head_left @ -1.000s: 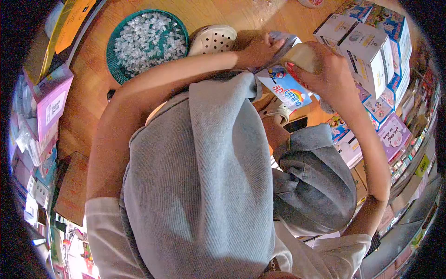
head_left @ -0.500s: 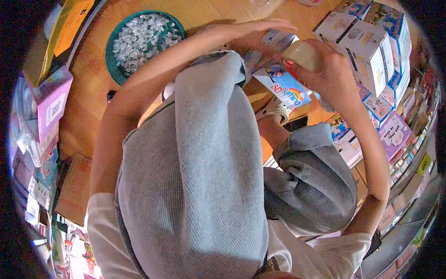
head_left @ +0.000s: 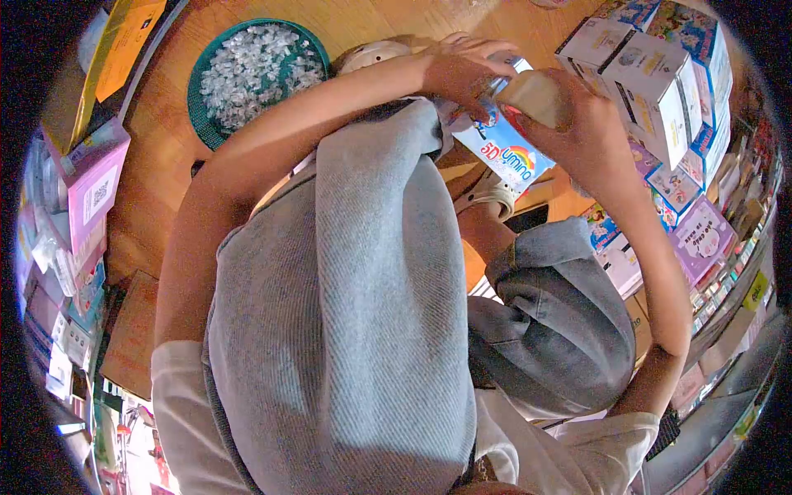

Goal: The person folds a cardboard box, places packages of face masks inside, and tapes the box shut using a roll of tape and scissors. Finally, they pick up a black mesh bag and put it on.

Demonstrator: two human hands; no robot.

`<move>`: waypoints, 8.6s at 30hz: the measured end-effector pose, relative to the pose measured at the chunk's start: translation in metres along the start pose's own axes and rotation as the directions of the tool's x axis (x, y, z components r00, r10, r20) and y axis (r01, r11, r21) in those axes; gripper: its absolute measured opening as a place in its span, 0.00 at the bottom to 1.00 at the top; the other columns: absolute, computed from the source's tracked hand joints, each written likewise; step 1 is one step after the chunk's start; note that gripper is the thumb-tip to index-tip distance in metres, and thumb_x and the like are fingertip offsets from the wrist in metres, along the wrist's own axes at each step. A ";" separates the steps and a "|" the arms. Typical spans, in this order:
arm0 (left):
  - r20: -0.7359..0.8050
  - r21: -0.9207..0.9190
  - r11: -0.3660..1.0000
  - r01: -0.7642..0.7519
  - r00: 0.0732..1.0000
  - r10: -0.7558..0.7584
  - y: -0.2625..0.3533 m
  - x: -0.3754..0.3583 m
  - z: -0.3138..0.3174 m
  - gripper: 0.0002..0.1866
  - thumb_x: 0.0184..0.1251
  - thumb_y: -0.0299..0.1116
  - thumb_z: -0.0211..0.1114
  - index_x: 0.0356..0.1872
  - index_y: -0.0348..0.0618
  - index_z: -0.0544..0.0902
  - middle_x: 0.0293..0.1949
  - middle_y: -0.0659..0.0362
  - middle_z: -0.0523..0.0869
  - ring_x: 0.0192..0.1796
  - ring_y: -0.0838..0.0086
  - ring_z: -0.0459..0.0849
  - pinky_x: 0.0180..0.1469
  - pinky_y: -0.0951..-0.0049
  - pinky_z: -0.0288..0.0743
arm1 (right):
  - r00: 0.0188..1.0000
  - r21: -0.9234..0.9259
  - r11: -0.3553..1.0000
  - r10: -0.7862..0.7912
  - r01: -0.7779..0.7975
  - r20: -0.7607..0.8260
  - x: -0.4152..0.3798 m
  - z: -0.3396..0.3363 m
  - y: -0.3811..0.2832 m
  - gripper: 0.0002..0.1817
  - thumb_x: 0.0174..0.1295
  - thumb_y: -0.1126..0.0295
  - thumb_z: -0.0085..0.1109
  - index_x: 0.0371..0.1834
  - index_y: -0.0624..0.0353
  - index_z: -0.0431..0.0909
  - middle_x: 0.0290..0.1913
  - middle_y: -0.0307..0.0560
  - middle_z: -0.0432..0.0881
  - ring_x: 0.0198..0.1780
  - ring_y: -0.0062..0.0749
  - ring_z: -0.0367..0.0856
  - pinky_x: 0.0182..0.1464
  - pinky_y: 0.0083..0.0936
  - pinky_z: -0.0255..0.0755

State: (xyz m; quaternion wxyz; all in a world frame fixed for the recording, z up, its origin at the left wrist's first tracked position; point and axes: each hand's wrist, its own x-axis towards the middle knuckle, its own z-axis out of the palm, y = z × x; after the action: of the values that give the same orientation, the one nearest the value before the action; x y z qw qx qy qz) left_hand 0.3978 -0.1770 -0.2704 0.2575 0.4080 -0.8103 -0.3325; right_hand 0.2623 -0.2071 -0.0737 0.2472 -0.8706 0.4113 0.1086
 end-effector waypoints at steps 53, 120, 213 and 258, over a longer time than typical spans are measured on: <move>0.297 0.415 0.862 -0.292 0.939 0.175 0.038 -0.019 -0.003 0.23 0.63 0.39 0.52 0.55 0.32 0.70 0.61 0.48 0.67 0.68 0.64 0.56 0.69 0.62 0.47 | 0.916 0.811 0.575 0.261 0.106 -0.304 -0.065 0.102 0.087 0.16 0.61 0.59 0.53 0.40 0.63 0.74 0.34 0.46 0.77 0.41 0.30 0.75 0.43 0.26 0.69; 0.629 0.246 0.776 -0.580 0.705 0.327 0.086 0.056 0.044 0.29 0.67 0.47 0.43 0.68 0.53 0.53 0.69 0.65 0.54 0.70 0.75 0.52 0.70 0.57 0.39 | 0.727 0.642 0.723 0.580 -0.254 -0.366 -0.157 0.185 0.195 0.27 0.55 0.44 0.53 0.25 0.62 0.80 0.17 0.54 0.76 0.23 0.48 0.77 0.29 0.37 0.70; 0.694 -0.272 0.960 0.074 0.706 0.142 0.126 0.171 0.136 0.20 0.51 0.46 0.69 0.40 0.43 0.84 0.34 0.57 0.77 0.39 0.69 0.77 0.44 0.72 0.68 | 0.301 0.479 0.314 0.948 -0.820 -0.106 -0.187 0.275 0.170 0.19 0.50 0.61 0.59 0.40 0.61 0.70 0.30 0.60 0.80 0.33 0.55 0.81 0.33 0.46 0.75; 0.772 -0.286 0.901 0.325 0.635 0.016 0.117 0.176 0.135 0.19 0.55 0.47 0.66 0.41 0.43 0.84 0.37 0.59 0.84 0.41 0.74 0.79 0.47 0.73 0.70 | 0.904 0.990 -0.139 0.421 -0.012 0.070 -0.216 0.222 0.122 0.23 0.59 0.62 0.56 0.58 0.49 0.64 0.40 0.39 0.70 0.41 0.24 0.68 0.46 0.18 0.63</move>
State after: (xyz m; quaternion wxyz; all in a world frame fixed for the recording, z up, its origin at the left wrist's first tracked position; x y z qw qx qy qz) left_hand 0.1531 -0.2271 -0.2447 -0.0579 0.2391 -0.7178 -0.6514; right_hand 0.0333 -0.0148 -0.2200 0.7233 -0.3219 0.5251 -0.3122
